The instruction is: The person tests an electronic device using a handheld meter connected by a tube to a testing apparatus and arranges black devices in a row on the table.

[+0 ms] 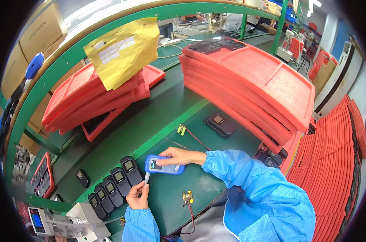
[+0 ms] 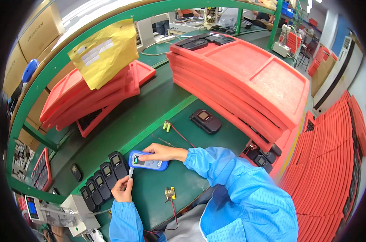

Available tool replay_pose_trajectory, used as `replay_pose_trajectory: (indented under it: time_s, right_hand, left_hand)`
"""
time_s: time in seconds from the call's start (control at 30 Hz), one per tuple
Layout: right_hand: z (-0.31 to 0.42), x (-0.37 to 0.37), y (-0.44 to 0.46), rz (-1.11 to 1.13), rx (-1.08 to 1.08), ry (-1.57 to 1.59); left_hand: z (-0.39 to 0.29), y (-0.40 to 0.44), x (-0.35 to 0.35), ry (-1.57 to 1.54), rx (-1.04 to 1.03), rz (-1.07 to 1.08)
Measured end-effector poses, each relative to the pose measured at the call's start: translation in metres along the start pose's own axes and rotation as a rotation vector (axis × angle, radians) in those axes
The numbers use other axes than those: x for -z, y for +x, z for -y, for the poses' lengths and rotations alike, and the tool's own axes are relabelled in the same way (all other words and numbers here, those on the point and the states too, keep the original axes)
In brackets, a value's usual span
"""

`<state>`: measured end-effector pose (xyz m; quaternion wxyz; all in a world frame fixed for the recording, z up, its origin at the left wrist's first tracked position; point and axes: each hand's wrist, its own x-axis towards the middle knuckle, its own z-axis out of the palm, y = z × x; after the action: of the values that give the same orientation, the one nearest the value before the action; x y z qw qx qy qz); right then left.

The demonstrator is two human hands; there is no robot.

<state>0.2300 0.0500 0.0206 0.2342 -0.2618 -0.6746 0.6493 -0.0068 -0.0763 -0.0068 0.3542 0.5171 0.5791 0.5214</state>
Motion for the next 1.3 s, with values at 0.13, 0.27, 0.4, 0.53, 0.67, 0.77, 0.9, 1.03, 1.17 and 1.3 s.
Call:
replay_pose_trajectory:
  time_s: [0.13,0.27,0.4,0.53,0.67,0.77,0.9,1.03,1.17,1.3]
  right_hand:
    - [0.001,0.001,-0.001,-0.023,0.024,0.018]
    - [-0.003,-0.002,-0.003,-0.021,0.025,0.043]
    - [-0.005,0.001,-0.001,-0.038,0.035,0.017]
    - [-0.004,-0.003,-0.001,-0.051,0.033,0.014]
    - [-0.003,0.001,-0.001,-0.045,0.008,-0.035]
    - [-0.005,-0.001,-0.001,-0.030,-0.002,-0.058]
    - [-0.002,0.000,0.000,-0.050,0.017,-0.057]
    - [0.001,0.000,-0.002,-0.057,0.024,-0.049]
    - [0.000,-0.002,0.000,-0.046,0.009,-0.038]
    - [0.001,0.001,-0.001,-0.044,-0.001,-0.058]
  left_hand:
    - [0.003,0.003,0.001,-0.024,0.016,-0.016]
    - [-0.002,-0.001,0.001,-0.016,0.020,0.005]
    - [0.000,0.002,0.000,-0.041,0.010,-0.026]
    - [0.000,0.003,0.001,-0.031,0.043,-0.028]
    - [0.003,0.002,-0.001,-0.079,0.031,-0.010]
    - [-0.003,0.002,-0.001,-0.047,0.015,-0.007]
    - [-0.001,0.003,-0.002,-0.007,-0.013,-0.017]
    - [-0.002,0.002,-0.003,0.020,-0.044,-0.020]
    - [-0.007,0.002,-0.002,0.037,-0.060,-0.015]
    - [-0.007,0.002,-0.002,0.025,-0.027,0.008]
